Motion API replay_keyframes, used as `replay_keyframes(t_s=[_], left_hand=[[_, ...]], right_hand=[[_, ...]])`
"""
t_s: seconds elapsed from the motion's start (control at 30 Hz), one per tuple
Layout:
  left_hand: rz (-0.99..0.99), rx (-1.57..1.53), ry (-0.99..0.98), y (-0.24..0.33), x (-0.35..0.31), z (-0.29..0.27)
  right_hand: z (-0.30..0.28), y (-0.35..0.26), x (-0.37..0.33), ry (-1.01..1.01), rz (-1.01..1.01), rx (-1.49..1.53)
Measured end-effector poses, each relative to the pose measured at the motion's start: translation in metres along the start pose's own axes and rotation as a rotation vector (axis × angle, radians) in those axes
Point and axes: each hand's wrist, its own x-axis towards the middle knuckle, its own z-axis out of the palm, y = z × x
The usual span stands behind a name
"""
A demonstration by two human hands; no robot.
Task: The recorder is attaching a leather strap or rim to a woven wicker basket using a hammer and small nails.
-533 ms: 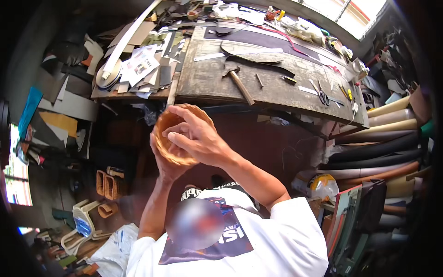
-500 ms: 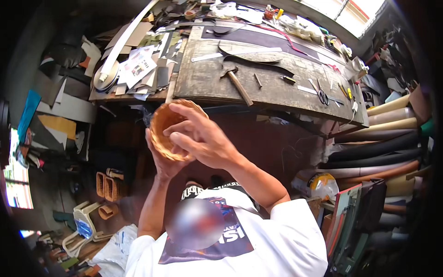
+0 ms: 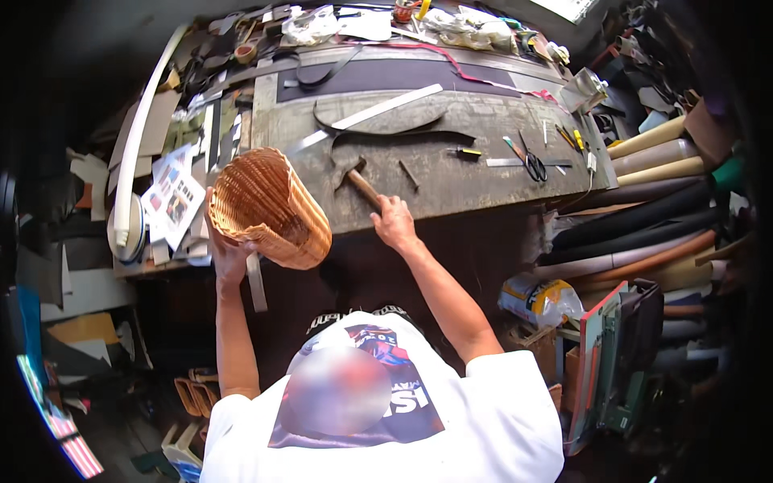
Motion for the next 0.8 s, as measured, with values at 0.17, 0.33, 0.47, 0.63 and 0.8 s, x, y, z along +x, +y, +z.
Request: replay_keyframes(t_s=[0.17,0.33,0.47,0.63,0.8], left_hand=[[-0.196,-0.106,-0.172,-0.046,0.073,-0.023],[-0.284,-0.289,-0.183,-0.099,0.101,-0.025],[-0.299,-0.242,-0.087,-0.099,0.098,-0.022],[-0.218,-0.190,0.074,-0.098,0.085,0.001],[-0.159,-0.228,0.213,-0.105,0.067,0.034]], right_hand=[[0.041,0.014,0.042,0.027,0.042,-0.156],[0.047,0.029,0.062,0.054,-0.079,-0.054],[0.006,0.037,0.057,-0.082,-0.097,0.165],[-0.074,0.132,0.038,-0.005,-0.103,0.030],[-0.087,0.271,0.066,-0.159,-0.151,-0.140]])
